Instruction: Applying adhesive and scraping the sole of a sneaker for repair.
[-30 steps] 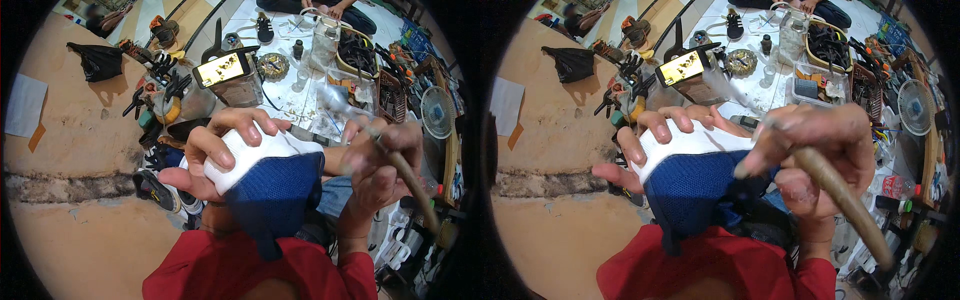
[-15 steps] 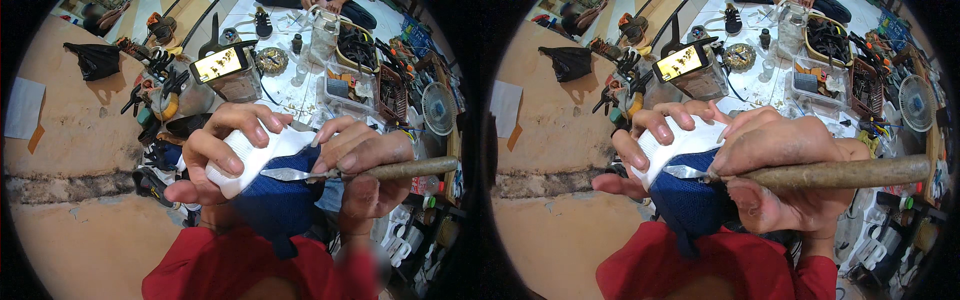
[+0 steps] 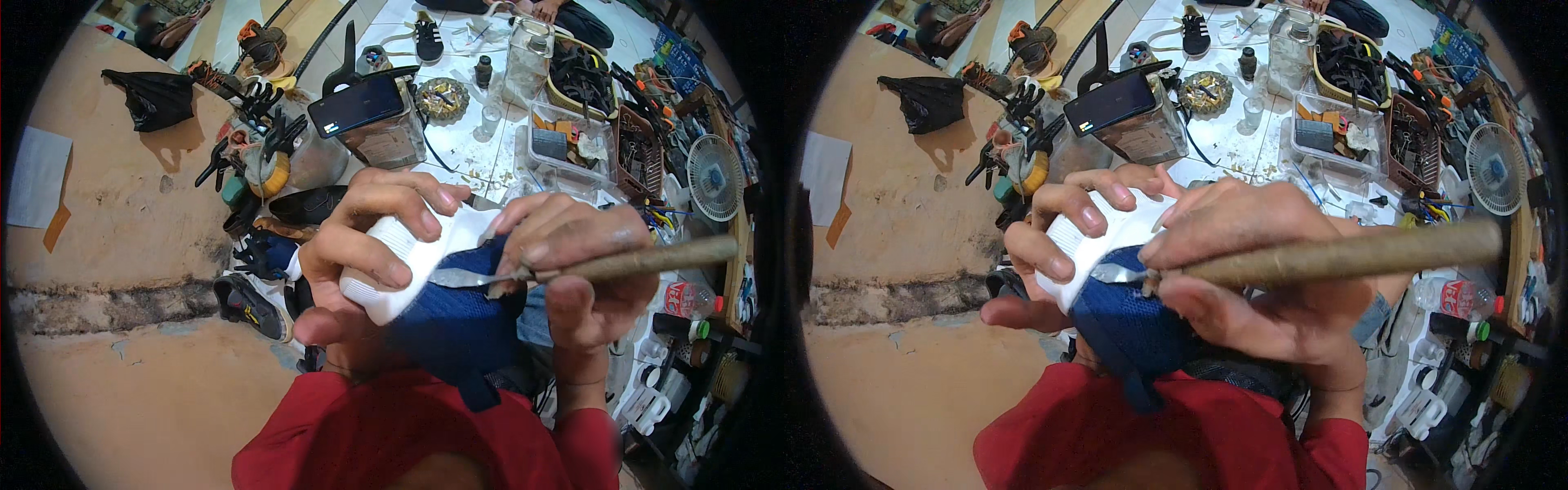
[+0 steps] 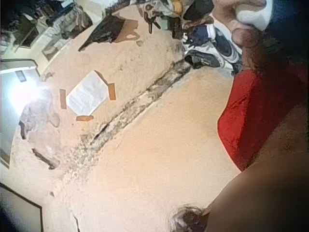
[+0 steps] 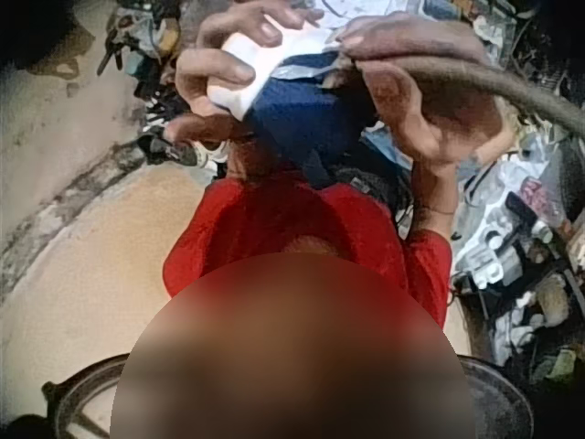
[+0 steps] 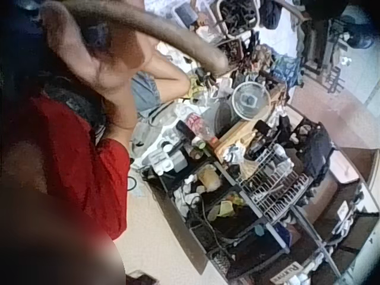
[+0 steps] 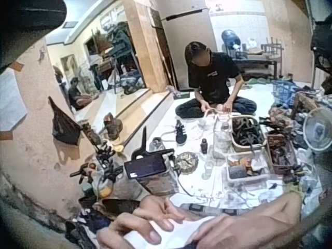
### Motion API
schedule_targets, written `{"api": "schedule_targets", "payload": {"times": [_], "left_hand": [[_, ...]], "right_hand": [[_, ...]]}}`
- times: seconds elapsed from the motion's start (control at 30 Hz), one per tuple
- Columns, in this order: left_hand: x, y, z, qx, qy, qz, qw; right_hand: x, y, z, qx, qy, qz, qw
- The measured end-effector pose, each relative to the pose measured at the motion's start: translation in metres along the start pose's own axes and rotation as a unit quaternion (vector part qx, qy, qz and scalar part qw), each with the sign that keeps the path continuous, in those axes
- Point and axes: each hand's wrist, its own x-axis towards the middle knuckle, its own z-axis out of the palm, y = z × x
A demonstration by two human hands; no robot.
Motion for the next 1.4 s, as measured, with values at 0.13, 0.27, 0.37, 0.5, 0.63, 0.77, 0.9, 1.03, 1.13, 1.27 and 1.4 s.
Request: {"api": "schedule_targets", "payload": {"times": [0.13, 0.27, 0.37, 0.5, 0.63, 0.77, 0.9, 1.03, 1.13, 1.27, 1.4], "left_hand": [[-0.005, -0.010, -0.013, 0.004, -0.010, -0.005, 1.000], [-0.031, -0.025, -0.017, -0.062, 0.080, -0.081, 0.992], [-0.051, -0.036, -0.041, -0.043, 0.054, -0.203, 0.977], [-0.075, -0.069, -0.056, -0.093, 0.210, -0.299, 0.926], [-0.105, -0.106, -0.093, -0.167, 0.324, -0.374, 0.853], [-0.126, -0.146, -0.113, -0.266, 0.310, -0.376, 0.832], [-0.107, -0.153, -0.123, -0.212, 0.305, -0.421, 0.828], [-0.124, -0.169, -0.123, -0.271, 0.321, -0.364, 0.831], [-0.126, -0.176, -0.125, -0.256, 0.305, -0.324, 0.858], [-0.133, -0.173, -0.132, -0.205, 0.292, -0.345, 0.868], [-0.158, -0.180, -0.138, -0.222, 0.274, -0.301, 0.886]], "right_hand": [[-0.002, 0.016, -0.014, 0.061, -0.029, 0.054, 0.996], [-0.010, 0.037, -0.028, 0.070, -0.043, 0.096, 0.992], [-0.017, 0.053, -0.038, 0.043, -0.010, 0.150, 0.988], [-0.006, 0.074, -0.085, 0.017, 0.155, 0.133, 0.979], [0.023, 0.126, -0.131, -0.174, 0.128, 0.178, 0.960], [0.043, 0.251, -0.169, -0.370, -0.013, 0.207, 0.906], [0.045, 0.354, -0.189, -0.504, -0.146, 0.165, 0.835], [0.038, 0.398, -0.196, -0.548, -0.204, 0.170, 0.793], [0.038, 0.402, -0.189, -0.540, -0.239, 0.181, 0.786], [0.034, 0.411, -0.192, -0.535, -0.234, 0.168, 0.794], [0.034, 0.413, -0.196, -0.518, -0.237, 0.167, 0.805]]}}
